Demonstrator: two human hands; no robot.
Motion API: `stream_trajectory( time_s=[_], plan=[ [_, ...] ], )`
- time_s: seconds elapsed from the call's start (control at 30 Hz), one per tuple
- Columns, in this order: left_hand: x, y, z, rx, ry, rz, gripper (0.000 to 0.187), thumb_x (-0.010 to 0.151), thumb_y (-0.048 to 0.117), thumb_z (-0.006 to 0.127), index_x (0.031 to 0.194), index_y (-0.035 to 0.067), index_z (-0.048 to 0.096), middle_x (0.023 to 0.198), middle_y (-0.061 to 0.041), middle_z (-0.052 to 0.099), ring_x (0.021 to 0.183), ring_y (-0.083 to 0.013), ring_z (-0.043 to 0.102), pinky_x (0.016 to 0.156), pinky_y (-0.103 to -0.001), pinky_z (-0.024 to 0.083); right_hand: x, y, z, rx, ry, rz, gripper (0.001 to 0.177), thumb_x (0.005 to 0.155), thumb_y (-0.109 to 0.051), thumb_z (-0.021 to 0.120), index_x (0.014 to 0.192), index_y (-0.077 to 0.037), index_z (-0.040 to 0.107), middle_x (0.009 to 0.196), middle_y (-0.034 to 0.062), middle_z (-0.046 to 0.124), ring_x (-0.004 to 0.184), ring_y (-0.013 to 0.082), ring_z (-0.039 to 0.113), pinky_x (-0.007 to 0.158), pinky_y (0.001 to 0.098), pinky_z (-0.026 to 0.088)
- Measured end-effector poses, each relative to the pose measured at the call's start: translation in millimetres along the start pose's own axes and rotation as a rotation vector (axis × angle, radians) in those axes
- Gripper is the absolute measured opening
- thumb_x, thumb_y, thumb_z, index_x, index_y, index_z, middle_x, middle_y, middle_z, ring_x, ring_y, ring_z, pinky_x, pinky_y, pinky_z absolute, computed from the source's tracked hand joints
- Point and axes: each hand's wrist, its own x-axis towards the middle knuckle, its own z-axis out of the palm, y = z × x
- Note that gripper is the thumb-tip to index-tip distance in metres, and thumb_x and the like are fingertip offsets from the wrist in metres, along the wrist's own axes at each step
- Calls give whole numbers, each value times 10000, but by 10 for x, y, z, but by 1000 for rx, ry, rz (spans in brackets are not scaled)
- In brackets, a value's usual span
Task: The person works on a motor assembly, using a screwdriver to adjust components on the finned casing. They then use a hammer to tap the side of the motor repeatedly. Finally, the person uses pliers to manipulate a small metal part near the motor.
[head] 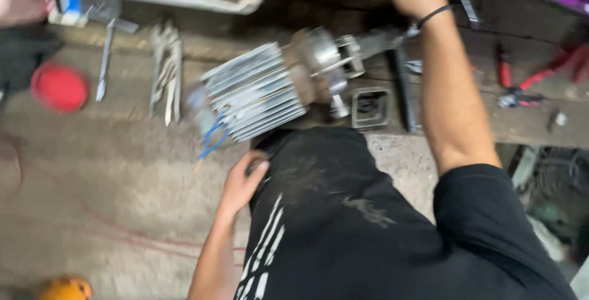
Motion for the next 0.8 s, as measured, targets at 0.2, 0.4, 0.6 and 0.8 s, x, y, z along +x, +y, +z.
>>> stream_trajectory(
  time_s=[0.2, 0.4, 0.6, 0.8],
  plan=[
    [51, 468, -277, -58, -245, -147, 386, 850, 386, 702, 1129, 119, 702, 904, 14, 655, 769, -108, 572, 668, -264, 424, -921, 91, -1111, 381, 402, 358, 144, 996, -104, 708, 886, -71, 622, 823, -9, 552, 824, 123, 421, 661, 420, 384],
    [181, 559, -443, 76, -421, -74, 590, 792, 362, 801, 1308, 122, 648, 1158, -45, 764, 1131, -180, 684, 1029, -342, 482, -2262, 494, -1022, 316, 422, 524, 136, 1007, -103, 661, 1084, -6, 718, 1003, 139, 742, 897, 254, 661, 796, 404, 500],
    [193, -539, -1714, 355, -407, -595, 526, 742, 149, 917, 1241, 94, 761, 1103, -109, 846, 1009, -184, 776, 929, -324, 618, -2802, 549, -674, 206, 475, 776, 272, 896, -188, 724, 1139, -64, 712, 957, 116, 739, 822, 250, 707, 761, 385, 535],
    [328, 57, -2517, 682, 411, -275, 641, 880, 476, 785, 1237, -40, 654, 1159, -231, 677, 1036, -365, 620, 863, -505, 445, -2812, 1201, -576, -516, 50, 935, 613, 828, -698, 809, 967, -105, 740, 924, 197, 704, 846, 417, 677, 634, 543, 549]
  ],
)
